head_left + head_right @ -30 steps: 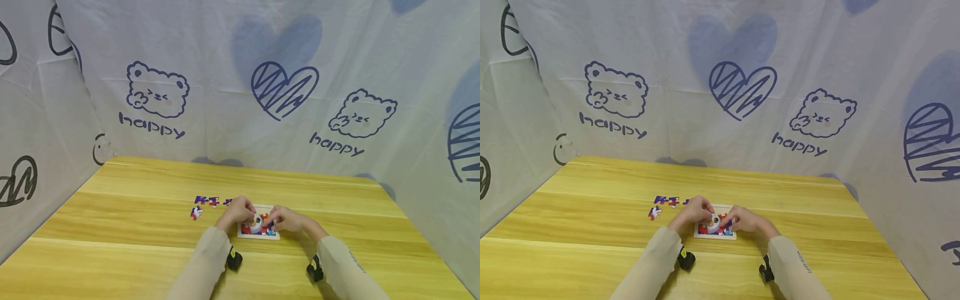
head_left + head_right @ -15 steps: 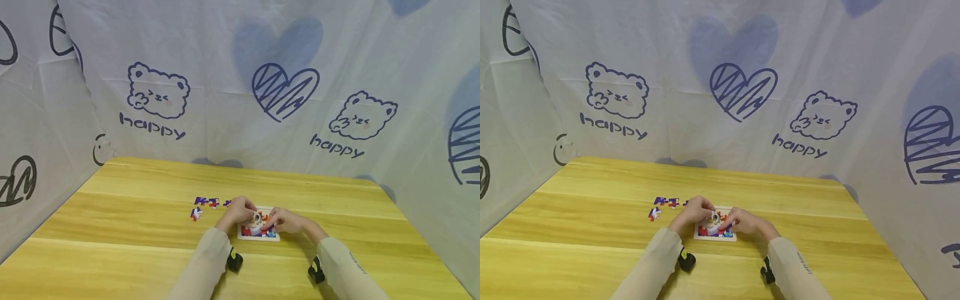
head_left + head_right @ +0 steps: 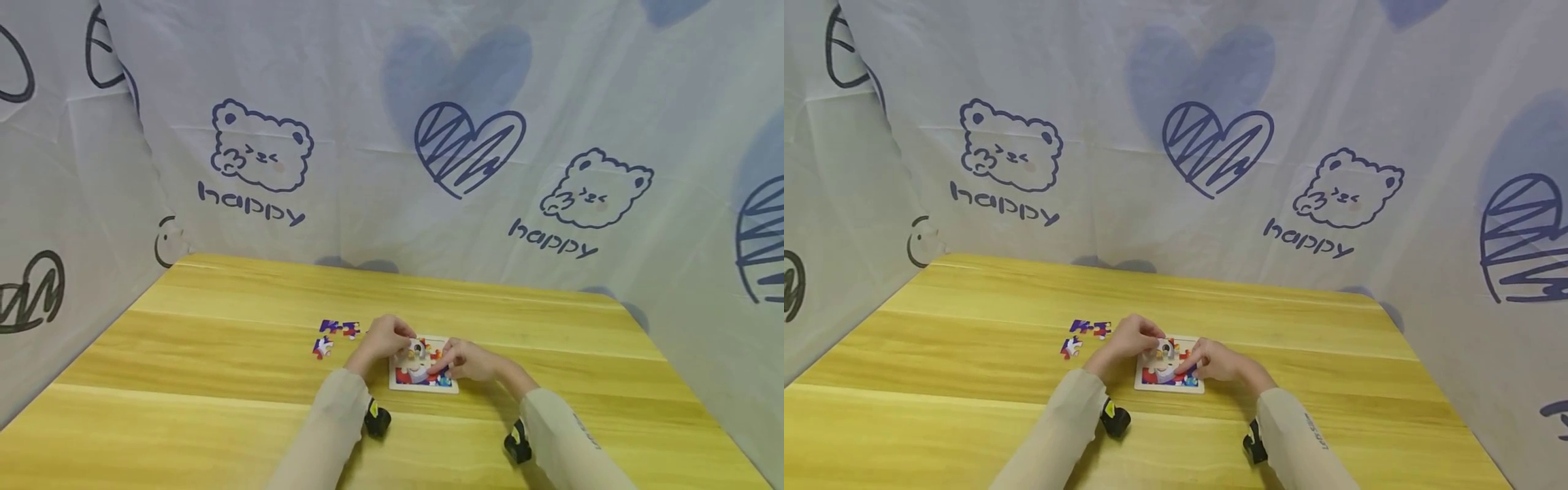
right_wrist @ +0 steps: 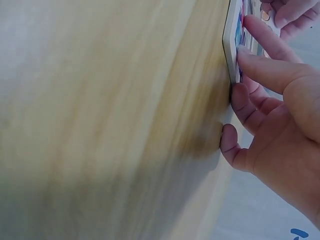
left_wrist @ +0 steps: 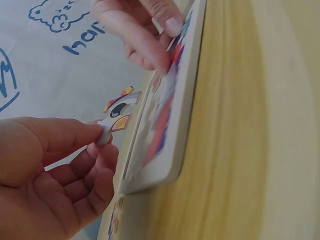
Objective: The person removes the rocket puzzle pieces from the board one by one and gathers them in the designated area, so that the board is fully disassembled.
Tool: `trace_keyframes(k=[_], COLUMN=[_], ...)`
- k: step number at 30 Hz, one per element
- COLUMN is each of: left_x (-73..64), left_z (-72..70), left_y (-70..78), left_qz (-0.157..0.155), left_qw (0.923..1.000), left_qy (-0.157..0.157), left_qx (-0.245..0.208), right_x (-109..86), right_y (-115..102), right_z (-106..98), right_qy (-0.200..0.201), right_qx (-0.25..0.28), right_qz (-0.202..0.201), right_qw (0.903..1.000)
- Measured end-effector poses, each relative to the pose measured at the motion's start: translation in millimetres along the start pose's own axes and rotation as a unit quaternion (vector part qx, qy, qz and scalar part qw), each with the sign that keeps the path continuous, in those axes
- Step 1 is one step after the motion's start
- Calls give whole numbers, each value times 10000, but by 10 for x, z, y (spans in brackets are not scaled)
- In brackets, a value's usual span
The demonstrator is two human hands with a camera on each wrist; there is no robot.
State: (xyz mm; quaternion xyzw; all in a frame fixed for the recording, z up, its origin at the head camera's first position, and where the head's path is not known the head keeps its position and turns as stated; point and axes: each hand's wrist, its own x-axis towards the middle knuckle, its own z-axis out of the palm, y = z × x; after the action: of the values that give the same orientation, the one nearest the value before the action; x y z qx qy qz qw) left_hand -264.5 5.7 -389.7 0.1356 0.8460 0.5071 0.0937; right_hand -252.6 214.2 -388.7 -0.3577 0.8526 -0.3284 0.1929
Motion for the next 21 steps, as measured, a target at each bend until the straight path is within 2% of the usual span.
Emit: trace_keyframes(k=[10, 21], left_x=[-56, -146], left_z=[-181, -369], left_y=[-52, -124], left_qz=[6, -8], left_qw=[9998, 10000], left_qy=[-118, 20], left_qx=[178, 86], right_x=[-10, -19], right_y=[0, 22], right_z=[6, 19], right_qy=[61, 272], right_qx=[18, 174], right_qz=[-2, 128], right_qw=[10000, 9994])
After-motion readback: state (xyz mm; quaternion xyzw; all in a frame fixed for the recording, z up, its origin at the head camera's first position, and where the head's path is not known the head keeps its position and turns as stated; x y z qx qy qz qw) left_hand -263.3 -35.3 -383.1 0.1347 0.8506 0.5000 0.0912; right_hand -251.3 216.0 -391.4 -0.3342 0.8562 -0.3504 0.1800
